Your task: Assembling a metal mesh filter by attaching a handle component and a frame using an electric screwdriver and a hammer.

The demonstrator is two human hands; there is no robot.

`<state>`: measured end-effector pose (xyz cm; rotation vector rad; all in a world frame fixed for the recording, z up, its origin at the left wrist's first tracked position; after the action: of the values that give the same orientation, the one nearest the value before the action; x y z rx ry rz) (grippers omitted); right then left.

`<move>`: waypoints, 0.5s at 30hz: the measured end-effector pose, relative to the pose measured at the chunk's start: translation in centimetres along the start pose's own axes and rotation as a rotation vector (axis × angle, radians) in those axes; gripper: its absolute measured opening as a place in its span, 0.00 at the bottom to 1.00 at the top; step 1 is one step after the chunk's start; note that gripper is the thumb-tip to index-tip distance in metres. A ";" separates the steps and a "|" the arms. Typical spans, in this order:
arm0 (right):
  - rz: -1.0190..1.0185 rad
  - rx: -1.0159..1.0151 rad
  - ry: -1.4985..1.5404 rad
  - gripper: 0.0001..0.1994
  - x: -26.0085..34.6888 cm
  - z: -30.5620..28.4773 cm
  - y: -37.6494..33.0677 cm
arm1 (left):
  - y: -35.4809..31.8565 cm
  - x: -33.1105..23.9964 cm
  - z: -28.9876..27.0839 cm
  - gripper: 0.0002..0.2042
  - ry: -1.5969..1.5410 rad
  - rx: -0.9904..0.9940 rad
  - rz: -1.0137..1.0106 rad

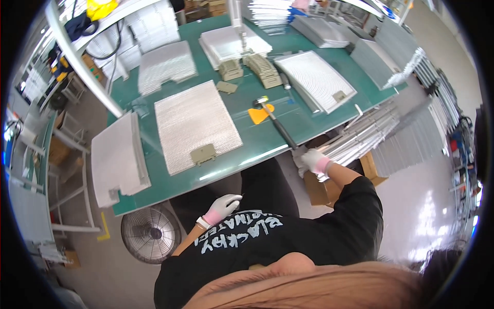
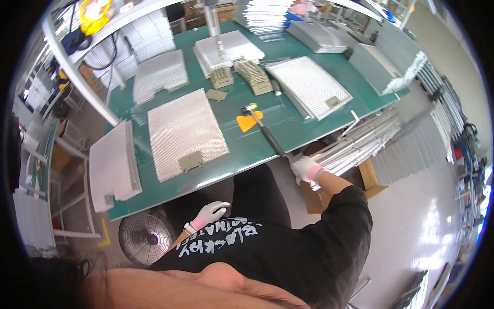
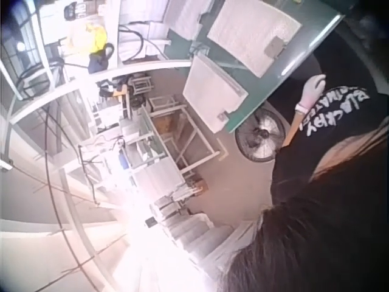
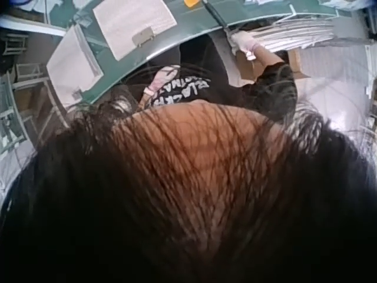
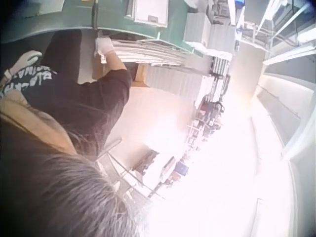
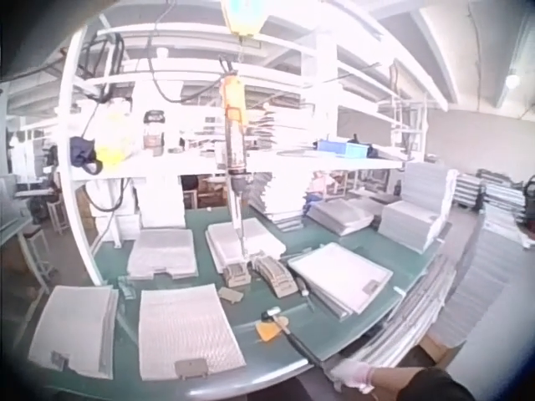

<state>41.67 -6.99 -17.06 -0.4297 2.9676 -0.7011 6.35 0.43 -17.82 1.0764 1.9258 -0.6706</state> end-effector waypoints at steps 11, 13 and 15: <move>0.509 0.049 0.227 0.11 -7.9 5.6 -4.4 | 2.8 1.1 2.0 0.15 -0.183 0.100 -0.121; 0.593 0.113 0.455 0.11 -8.1 6.9 -5.1 | 2.4 1.6 1.8 0.15 -0.172 0.097 -0.125; 0.102 -0.107 0.068 0.15 -4.6 4.4 -3.4 | 2.1 2.2 1.7 0.14 -0.172 0.089 -0.153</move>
<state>47.49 -10.48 -19.47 -0.2633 3.0757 -0.5597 8.16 1.11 -20.71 0.8998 1.8560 -0.9115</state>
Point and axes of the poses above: each hand's wrist, its own y-axis towards the middle knuckle, its own z-axis out of the palm, x = y × z, the point moved 8 cm from there along y, towards the middle knuckle, and after that the axes turned 10 degrees about -z, right-handed, at the moved point
